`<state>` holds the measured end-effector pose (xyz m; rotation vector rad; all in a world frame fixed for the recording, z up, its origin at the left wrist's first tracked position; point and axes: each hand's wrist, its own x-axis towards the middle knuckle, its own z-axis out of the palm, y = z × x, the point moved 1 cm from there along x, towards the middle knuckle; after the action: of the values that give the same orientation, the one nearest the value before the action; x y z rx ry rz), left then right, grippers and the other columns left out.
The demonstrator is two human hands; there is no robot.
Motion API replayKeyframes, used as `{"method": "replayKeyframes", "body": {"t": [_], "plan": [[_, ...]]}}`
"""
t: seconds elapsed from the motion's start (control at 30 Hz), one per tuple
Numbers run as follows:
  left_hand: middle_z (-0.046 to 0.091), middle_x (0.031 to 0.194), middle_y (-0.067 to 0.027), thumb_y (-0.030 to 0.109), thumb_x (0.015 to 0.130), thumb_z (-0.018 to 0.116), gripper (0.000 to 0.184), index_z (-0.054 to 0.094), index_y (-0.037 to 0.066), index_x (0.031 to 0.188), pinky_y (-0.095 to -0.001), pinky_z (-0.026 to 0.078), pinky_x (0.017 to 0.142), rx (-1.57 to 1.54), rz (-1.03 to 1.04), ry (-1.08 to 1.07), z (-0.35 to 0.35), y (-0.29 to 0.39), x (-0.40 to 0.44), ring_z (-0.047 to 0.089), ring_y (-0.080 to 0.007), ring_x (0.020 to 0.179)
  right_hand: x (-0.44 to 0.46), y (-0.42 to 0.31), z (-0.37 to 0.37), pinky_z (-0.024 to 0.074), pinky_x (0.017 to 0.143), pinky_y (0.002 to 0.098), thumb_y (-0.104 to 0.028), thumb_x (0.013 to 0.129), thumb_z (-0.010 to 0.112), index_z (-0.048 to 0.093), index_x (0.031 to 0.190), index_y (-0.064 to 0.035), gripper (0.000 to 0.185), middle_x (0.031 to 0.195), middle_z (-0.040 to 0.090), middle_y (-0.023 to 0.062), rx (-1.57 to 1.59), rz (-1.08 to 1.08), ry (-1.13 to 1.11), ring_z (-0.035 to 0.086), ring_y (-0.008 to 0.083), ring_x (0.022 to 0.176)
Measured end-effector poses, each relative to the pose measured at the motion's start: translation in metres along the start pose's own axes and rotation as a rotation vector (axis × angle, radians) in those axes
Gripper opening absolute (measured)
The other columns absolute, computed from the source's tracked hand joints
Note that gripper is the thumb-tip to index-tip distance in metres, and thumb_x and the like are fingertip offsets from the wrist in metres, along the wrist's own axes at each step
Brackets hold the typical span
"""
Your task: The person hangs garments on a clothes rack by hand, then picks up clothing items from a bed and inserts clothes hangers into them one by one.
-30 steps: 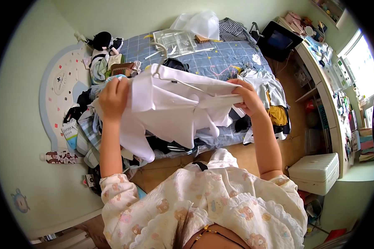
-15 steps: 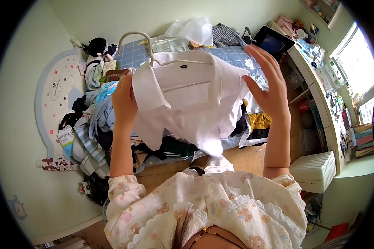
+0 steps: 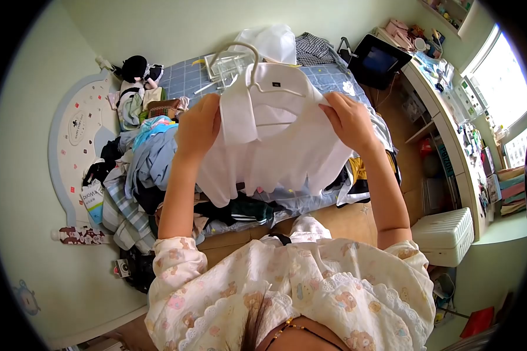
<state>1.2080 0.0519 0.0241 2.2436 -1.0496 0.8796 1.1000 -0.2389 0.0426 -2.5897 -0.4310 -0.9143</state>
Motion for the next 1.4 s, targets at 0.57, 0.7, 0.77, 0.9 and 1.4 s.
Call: {"method": "replayKeyframes", "body": {"t": [0.57,0.7,0.77,0.9,1.4], "plan": [[0.056,0.070,-0.0146,0.012,0.086,0.060,0.013,0.050,0.004,0.082,-0.0402,0.044,0.052,-0.056,0.071,0.052,0.014,-0.020,-0.012,0.056,-0.0345,0.062,-0.035,0.040,-0.024,0.0460,0.070,0.0355,-0.009,0.086,0.060,0.057,0.094,-0.0001,0.012,0.084,0.058,0.0139,0.080,0.091,0.162,0.056,0.0316,0.078],[0.055,0.069,-0.0137,0.013,0.084,0.062,0.016,0.049,0.004,0.081,-0.0395,0.043,0.050,-0.002,0.144,0.063,0.013,-0.010,-0.003,0.056,-0.0342,0.059,-0.037,0.040,-0.025,0.0461,0.071,0.0355,-0.009,0.086,0.059,0.057,0.095,-0.0007,0.012,0.086,0.058,0.0141,0.093,0.111,0.171,0.056,0.0325,0.080],[0.056,0.071,-0.0116,0.013,0.082,0.064,0.015,0.052,0.005,0.083,-0.0391,0.044,0.051,0.016,0.175,0.059,0.014,-0.006,0.000,0.056,-0.0328,0.062,-0.037,0.036,-0.025,0.0464,0.071,0.0356,-0.009,0.086,0.059,0.057,0.095,-0.0012,0.012,0.085,0.058,0.0141,0.116,0.119,0.146,0.057,0.0329,0.080],[0.058,0.078,-0.0061,0.014,0.081,0.064,0.010,0.059,0.008,0.089,-0.0374,0.045,0.057,0.067,0.271,0.218,0.016,0.001,0.006,0.057,-0.0277,0.069,-0.037,0.033,-0.026,0.0473,0.068,0.0351,-0.010,0.087,0.059,0.057,0.096,-0.0017,0.012,0.086,0.059,0.0140,0.129,0.129,0.192,0.058,0.0331,0.077],[0.064,0.086,-0.0112,0.025,0.087,0.059,0.025,0.057,0.004,0.099,-0.0405,0.045,0.073,0.011,0.341,0.158,-0.013,0.018,0.031,0.060,-0.0346,0.079,-0.050,0.051,-0.029,0.0449,0.060,0.0304,-0.002,0.084,0.061,0.057,0.094,-0.0003,0.011,0.077,0.056,0.0130,0.101,0.046,0.337,0.054,0.0291,0.065]]}}
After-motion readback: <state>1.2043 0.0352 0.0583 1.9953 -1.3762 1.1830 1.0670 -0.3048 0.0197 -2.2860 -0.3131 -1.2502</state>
